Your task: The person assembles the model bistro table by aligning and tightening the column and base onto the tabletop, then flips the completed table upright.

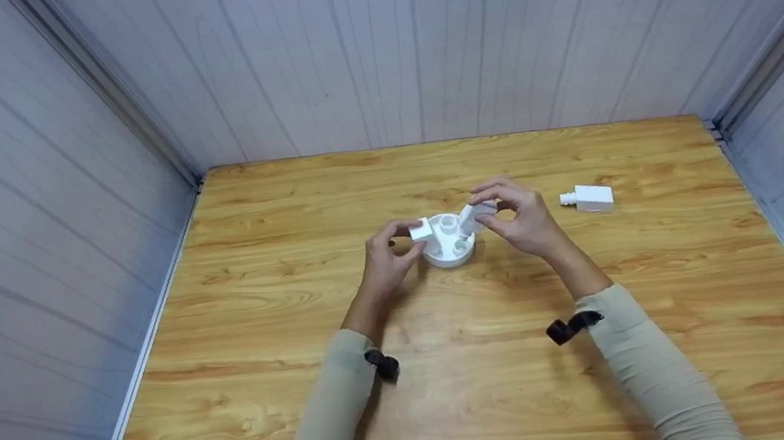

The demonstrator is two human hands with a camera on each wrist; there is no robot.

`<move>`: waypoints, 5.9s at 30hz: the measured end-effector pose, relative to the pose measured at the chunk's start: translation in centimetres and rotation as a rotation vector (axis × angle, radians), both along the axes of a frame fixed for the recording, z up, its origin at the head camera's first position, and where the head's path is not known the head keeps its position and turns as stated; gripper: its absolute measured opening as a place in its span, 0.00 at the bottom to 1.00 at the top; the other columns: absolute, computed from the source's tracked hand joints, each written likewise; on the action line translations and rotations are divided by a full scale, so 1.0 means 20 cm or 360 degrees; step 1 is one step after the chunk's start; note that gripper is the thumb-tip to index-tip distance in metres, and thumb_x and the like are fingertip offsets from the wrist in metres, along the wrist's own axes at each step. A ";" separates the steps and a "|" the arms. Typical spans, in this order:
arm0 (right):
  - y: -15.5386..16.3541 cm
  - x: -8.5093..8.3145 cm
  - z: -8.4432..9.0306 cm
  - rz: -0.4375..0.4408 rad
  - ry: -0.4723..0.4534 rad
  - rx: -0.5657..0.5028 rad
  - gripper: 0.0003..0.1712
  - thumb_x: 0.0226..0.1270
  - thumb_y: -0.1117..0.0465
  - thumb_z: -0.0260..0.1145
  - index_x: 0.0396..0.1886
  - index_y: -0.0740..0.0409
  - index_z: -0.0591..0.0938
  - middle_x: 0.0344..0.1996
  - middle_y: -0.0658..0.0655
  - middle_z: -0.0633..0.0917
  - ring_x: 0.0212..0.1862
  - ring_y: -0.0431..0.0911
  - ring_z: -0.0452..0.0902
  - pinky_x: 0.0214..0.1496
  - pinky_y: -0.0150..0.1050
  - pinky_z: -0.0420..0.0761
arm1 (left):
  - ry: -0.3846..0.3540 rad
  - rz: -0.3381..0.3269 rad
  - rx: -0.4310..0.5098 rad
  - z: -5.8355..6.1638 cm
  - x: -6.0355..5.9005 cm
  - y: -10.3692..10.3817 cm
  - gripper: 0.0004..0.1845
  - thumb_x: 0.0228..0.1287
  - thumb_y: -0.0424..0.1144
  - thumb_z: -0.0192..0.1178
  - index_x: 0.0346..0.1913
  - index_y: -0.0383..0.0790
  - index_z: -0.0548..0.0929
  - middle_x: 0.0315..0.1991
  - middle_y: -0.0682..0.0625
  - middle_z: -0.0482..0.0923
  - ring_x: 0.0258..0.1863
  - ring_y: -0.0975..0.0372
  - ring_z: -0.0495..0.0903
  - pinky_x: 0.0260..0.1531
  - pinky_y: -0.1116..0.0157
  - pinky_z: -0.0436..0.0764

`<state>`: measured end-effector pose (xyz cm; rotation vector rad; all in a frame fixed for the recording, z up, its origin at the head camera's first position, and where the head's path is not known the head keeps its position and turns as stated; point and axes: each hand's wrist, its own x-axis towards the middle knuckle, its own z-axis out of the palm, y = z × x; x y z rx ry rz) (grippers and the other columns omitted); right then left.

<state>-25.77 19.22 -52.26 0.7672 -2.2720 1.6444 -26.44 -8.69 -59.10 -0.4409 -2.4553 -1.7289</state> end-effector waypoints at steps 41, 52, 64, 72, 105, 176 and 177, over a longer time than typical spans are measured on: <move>-0.04 -0.02 -0.13 0.0204 -0.0146 0.0354 0.12 0.74 0.74 0.75 0.52 0.60 0.95 0.66 0.64 0.91 0.74 0.64 0.84 0.81 0.41 0.80 | -0.0018 0.0018 -0.0002 0.00 -0.01 -0.01 0.15 0.72 0.32 0.76 0.59 0.43 0.91 0.53 0.43 0.93 0.60 0.48 0.89 0.67 0.44 0.81; 0.02 -0.04 -0.06 0.0425 -0.0253 0.0629 0.29 0.73 0.79 0.68 0.72 0.64 0.86 0.78 0.67 0.82 0.77 0.68 0.79 0.71 0.54 0.87 | -0.0038 0.0021 -0.0016 -0.01 -0.01 -0.01 0.15 0.73 0.33 0.75 0.60 0.43 0.91 0.54 0.43 0.93 0.61 0.48 0.89 0.66 0.45 0.80; -0.08 -0.06 -0.09 0.0122 -0.0174 0.0597 0.26 0.66 0.65 0.85 0.62 0.65 0.91 0.55 0.66 0.87 0.48 0.54 0.83 0.49 0.43 0.87 | -0.0024 0.0015 0.0006 -0.01 0.00 0.00 0.16 0.72 0.32 0.76 0.60 0.39 0.90 0.55 0.41 0.93 0.61 0.47 0.88 0.67 0.45 0.80; -0.16 -0.06 -0.16 -0.0162 -0.0219 0.0515 0.27 0.62 0.61 0.88 0.57 0.66 0.88 0.44 0.62 0.80 0.46 0.50 0.76 0.49 0.30 0.72 | -0.0017 0.0004 0.0015 -0.02 -0.01 0.00 0.16 0.73 0.32 0.75 0.60 0.40 0.90 0.55 0.40 0.93 0.61 0.46 0.89 0.67 0.42 0.82; -0.06 -0.07 -0.19 -0.0011 -0.0470 0.0239 0.22 0.69 0.67 0.82 0.55 0.68 0.81 0.48 0.64 0.86 0.47 0.46 0.77 0.46 0.31 0.76 | -0.0060 0.0034 -0.0015 0.00 0.00 -0.01 0.16 0.72 0.33 0.75 0.60 0.42 0.91 0.55 0.43 0.93 0.61 0.48 0.88 0.65 0.45 0.79; -0.07 0.00 -0.25 -0.0011 -0.0032 0.0449 0.16 0.65 0.67 0.85 0.47 0.65 0.87 0.40 0.64 0.87 0.43 0.54 0.83 0.41 0.42 0.83 | -0.0107 -0.0028 0.0084 -0.02 -0.01 -0.01 0.16 0.72 0.31 0.76 0.60 0.37 0.90 0.55 0.38 0.92 0.57 0.49 0.90 0.58 0.53 0.93; -0.07 0.00 -0.25 -0.0007 -0.0021 0.0453 0.16 0.65 0.67 0.84 0.47 0.65 0.87 0.41 0.64 0.88 0.42 0.54 0.83 0.41 0.42 0.83 | -0.0104 -0.0025 0.0081 -0.02 -0.01 -0.01 0.16 0.72 0.31 0.76 0.60 0.37 0.90 0.55 0.38 0.92 0.57 0.49 0.90 0.57 0.52 0.93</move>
